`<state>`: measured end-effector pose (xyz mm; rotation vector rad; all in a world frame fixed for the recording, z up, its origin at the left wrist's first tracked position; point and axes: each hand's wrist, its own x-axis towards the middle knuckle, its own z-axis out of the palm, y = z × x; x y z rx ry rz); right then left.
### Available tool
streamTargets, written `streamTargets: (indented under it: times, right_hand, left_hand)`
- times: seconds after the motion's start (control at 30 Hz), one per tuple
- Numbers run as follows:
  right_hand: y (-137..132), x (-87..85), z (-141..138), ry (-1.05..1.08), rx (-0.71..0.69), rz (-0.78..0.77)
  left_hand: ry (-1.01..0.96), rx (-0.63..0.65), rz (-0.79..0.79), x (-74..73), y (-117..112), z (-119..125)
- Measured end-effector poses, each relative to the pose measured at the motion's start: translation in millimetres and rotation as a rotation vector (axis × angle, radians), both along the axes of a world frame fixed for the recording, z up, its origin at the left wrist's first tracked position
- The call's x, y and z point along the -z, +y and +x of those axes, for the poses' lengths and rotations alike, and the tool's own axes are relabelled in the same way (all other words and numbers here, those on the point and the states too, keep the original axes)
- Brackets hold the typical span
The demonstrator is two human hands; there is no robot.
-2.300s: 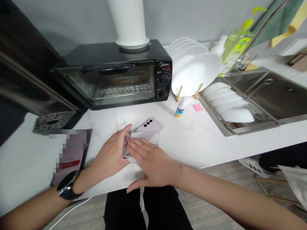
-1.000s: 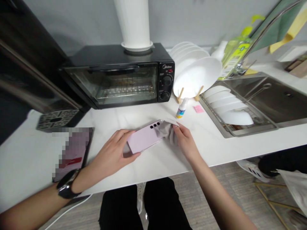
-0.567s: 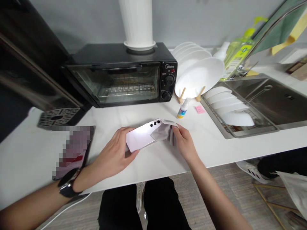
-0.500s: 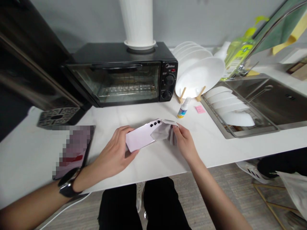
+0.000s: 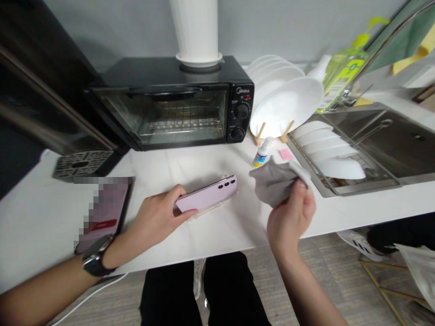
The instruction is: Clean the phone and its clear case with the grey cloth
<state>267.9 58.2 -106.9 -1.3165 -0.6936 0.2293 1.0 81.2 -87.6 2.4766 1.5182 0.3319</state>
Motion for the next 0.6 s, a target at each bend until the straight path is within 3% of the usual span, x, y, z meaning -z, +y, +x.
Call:
streamTargets:
  times: [0.1,0.13,0.23,0.3,0.43,0.6]
  right_hand:
    - [-12.5,-12.8,-16.0,-0.240,0.142,0.069]
    - [-14.6,-14.5,-21.6,-0.340,0.082,0.041]
    - [-13.5,-10.5,-36.2,-0.651,-0.397,-0.093]
    - [-11.0,-4.1,-44.9,-0.851,-0.607,-0.154]
    - [-17.3,2.2,-67.7,-1.099,-0.626,-0.234]
    - [-32.2,-1.4,-89.6,-1.361,-0.822,-0.130]
  left_hand:
    - [0.058,0.029,0.029,-4.7,-0.6,0.6]
    - [0.067,0.055,0.031,-5.2,-0.8,0.7]
    - [0.051,0.138,0.057,-2.8,-0.5,1.0]
    - [0.023,0.181,0.064,2.3,0.3,0.6]
    - [-0.092,0.203,0.077,18.2,1.8,-5.8]
    - [-0.306,0.240,0.040,32.2,0.3,-18.0]
